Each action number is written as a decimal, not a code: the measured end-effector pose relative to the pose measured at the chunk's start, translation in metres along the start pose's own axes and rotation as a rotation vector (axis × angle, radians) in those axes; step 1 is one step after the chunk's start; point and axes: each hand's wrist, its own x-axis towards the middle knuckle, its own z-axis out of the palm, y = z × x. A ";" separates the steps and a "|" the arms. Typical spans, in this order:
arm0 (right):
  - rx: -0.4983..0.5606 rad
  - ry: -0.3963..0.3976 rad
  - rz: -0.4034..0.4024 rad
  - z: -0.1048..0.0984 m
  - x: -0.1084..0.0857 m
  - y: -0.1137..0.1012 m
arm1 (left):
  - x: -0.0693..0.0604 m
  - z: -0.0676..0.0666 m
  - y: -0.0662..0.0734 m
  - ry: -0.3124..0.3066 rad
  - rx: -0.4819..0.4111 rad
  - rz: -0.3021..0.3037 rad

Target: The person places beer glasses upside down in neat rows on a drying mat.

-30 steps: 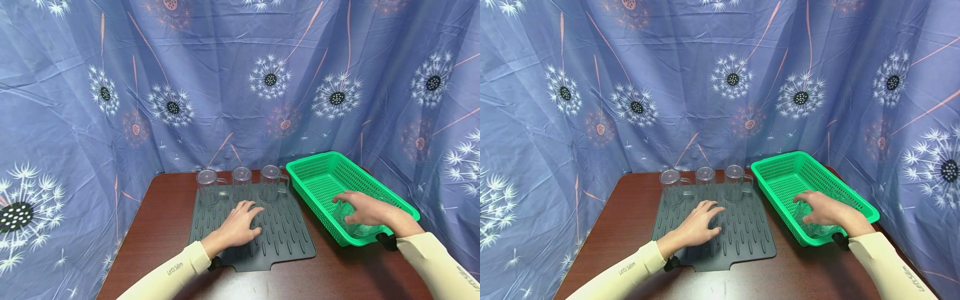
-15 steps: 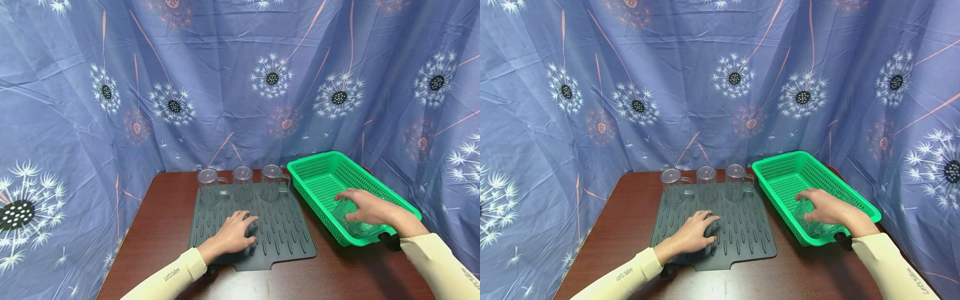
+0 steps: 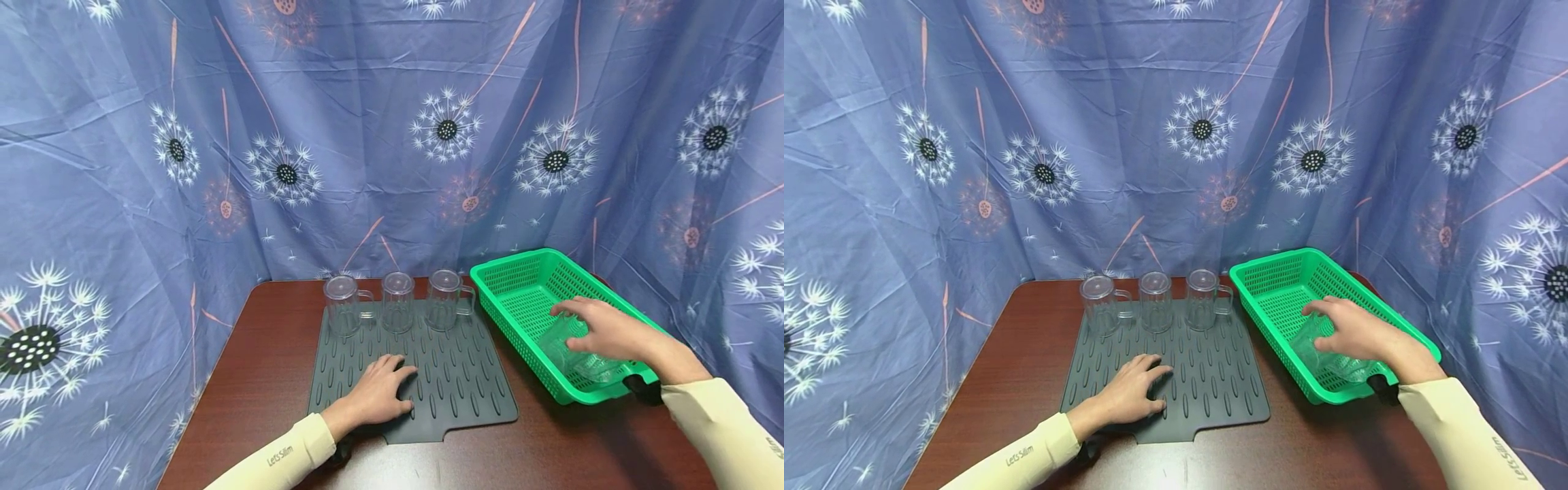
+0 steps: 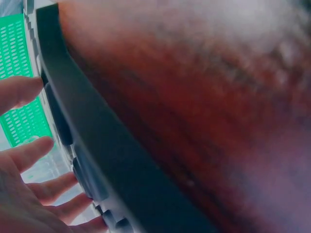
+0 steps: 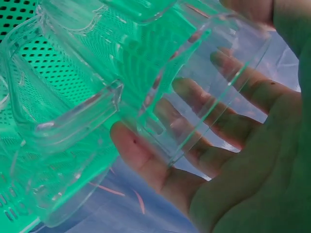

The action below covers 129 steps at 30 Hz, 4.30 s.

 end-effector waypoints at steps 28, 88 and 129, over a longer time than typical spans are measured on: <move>0.028 0.138 -0.009 -0.052 0.013 -0.017 | -0.002 0.000 -0.004 -0.020 -0.004 0.010; 0.852 0.207 0.042 0.053 0.059 -0.081 | -0.011 -0.005 -0.004 -0.099 0.002 0.003; 1.032 0.170 0.177 0.125 0.081 -0.106 | 0.006 -0.039 -0.017 0.039 -0.724 -0.103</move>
